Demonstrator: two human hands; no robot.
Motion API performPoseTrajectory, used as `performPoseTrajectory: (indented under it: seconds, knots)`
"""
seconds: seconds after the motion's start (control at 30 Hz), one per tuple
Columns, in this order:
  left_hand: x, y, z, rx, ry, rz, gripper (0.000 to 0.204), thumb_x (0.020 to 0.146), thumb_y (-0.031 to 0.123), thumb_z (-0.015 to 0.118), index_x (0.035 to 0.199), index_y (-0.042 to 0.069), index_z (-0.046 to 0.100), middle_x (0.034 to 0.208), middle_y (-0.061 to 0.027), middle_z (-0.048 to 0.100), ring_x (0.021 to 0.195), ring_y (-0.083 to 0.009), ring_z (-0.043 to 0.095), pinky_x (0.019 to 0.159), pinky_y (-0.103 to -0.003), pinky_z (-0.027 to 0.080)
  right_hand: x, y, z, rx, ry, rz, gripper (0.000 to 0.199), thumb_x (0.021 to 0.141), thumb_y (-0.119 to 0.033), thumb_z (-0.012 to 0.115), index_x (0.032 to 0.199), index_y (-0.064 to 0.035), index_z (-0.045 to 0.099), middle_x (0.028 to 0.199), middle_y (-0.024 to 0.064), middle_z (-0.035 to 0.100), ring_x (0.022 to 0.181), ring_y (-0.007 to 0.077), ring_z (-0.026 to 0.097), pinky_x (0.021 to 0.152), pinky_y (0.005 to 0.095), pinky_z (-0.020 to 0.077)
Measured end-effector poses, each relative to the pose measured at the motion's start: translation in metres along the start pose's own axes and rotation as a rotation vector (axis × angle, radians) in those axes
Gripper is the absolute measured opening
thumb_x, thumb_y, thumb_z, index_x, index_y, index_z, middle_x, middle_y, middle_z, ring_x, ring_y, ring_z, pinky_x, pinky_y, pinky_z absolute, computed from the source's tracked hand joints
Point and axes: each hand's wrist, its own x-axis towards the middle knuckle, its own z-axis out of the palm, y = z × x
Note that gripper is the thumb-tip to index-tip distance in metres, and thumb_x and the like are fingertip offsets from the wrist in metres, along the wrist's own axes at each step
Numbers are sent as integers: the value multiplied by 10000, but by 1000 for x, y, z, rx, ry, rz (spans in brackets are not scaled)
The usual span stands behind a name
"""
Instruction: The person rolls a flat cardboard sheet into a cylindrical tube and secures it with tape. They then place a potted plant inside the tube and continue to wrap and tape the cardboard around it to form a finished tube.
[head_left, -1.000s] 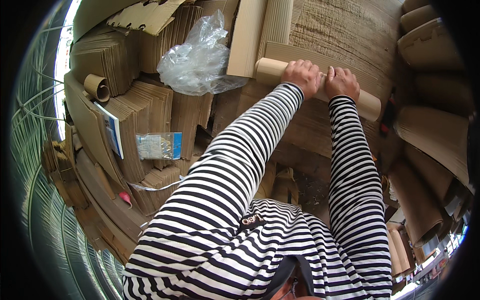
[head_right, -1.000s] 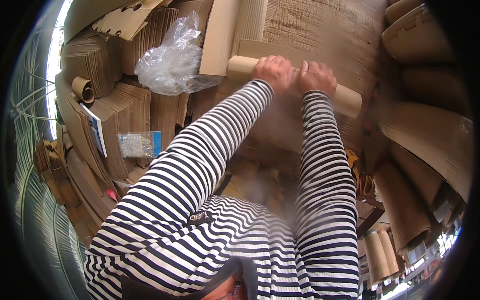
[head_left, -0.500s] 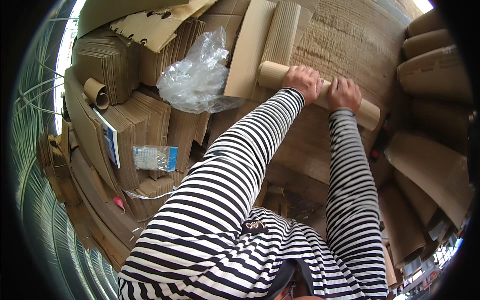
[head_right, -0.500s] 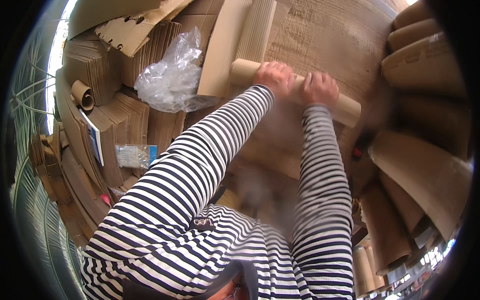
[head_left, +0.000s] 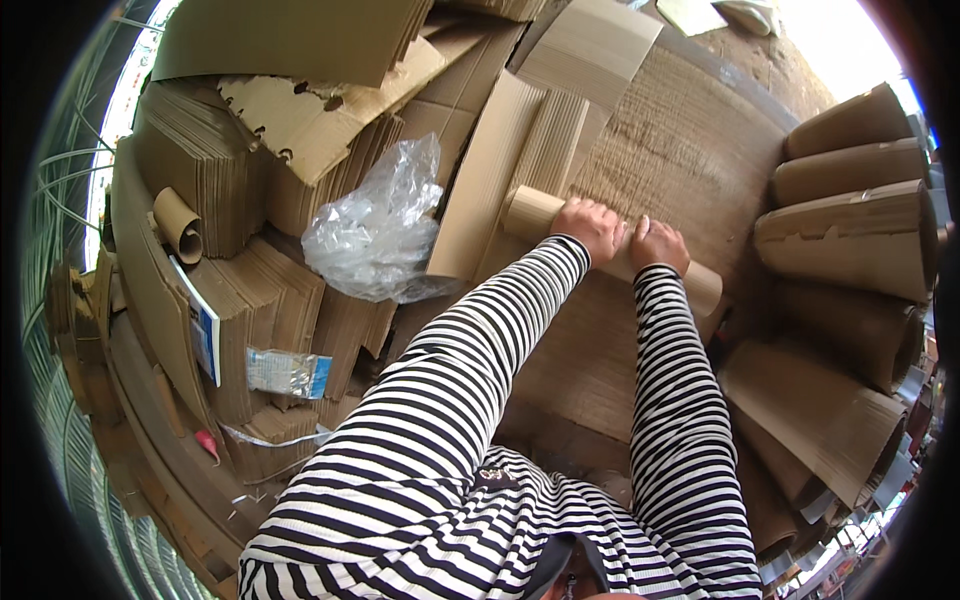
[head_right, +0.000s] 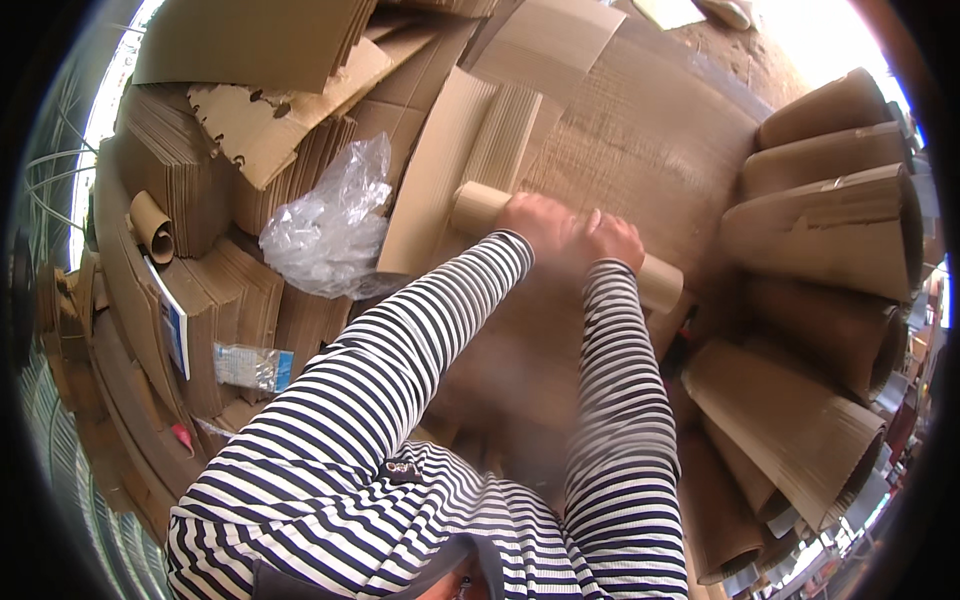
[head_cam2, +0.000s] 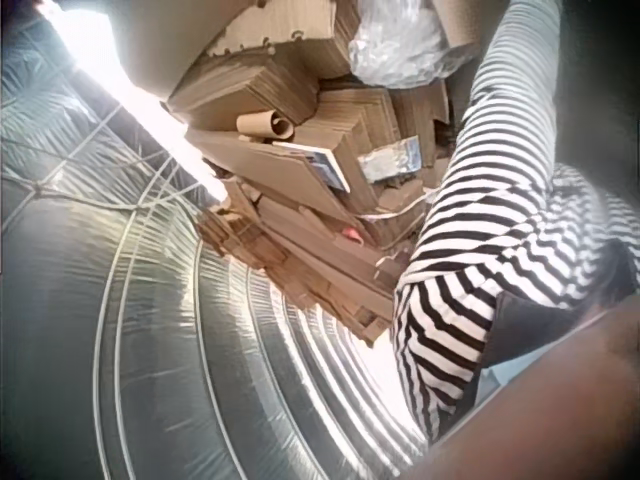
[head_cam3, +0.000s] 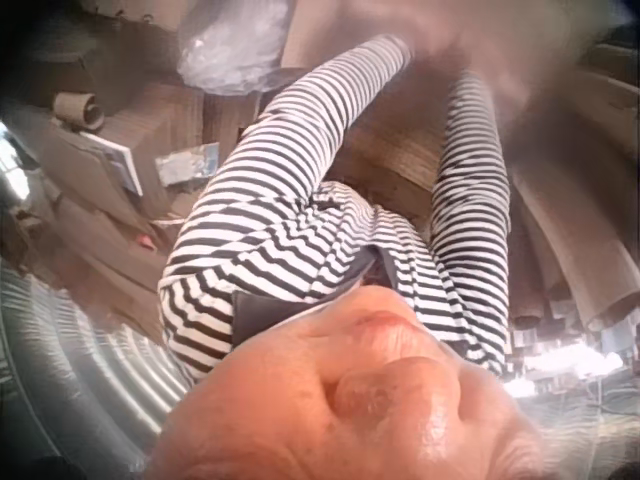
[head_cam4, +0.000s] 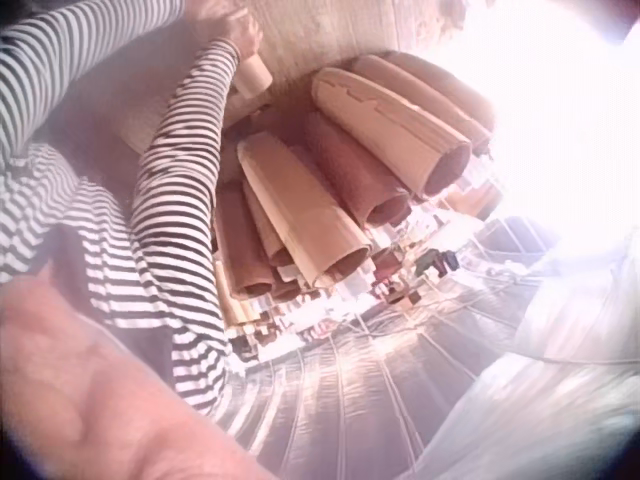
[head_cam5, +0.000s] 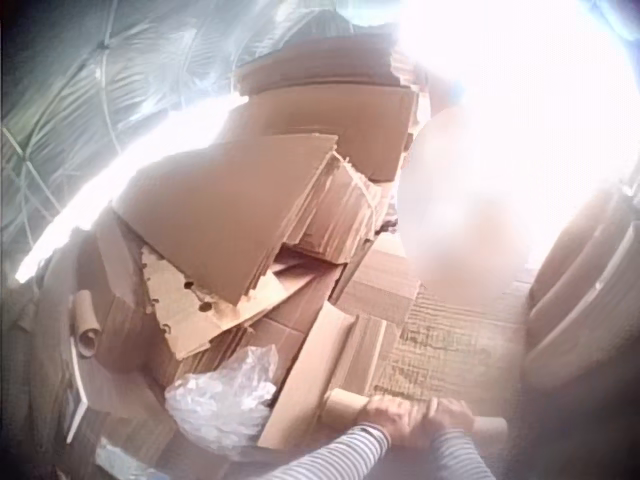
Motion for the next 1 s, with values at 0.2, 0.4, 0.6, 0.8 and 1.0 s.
performPoseTrajectory:
  seconds: [0.2,0.4,0.6,0.8,1.0]
  knots:
    - [18,-1,2,10,-191,-72,376,943,422,566,867,112,765,887,-100,765,878,-277,722,860,-435,522,-29,8,29,74,556,-231,171,882,-300,654,895,-140,716,972,36,721,953,249,655,947,421,452]
    - [40,-6,36,-18,-10,165,244,897,367,654,779,157,691,848,-46,724,829,-236,687,729,-440,519,17,34,52,-57,483,-146,257,838,-290,626,638,-132,664,705,113,681,665,322,631,695,502,494]
    - [0,-30,-15,-3,-167,440,992,684,596,827,1424,52,454,1466,-202,436,1349,-357,446,1139,-551,351,22,14,20,14,286,-94,258,872,-358,619,753,-168,745,829,33,750,798,261,695,791,475,535]
    - [65,-32,-35,30,-489,417,968,744,570,814,1462,36,443,1431,-175,543,1320,-313,533,1127,-437,390,74,5,12,54,177,44,306,938,-392,611,818,-147,749,852,69,753,833,266,712,785,423,576]
    - [66,-35,-25,55,-345,581,968,688,570,849,1431,61,494,1387,-157,585,1269,-313,578,1083,-459,438,62,13,22,58,488,-29,181,894,-296,673,777,-159,694,855,40,701,866,277,658,838,447,510]
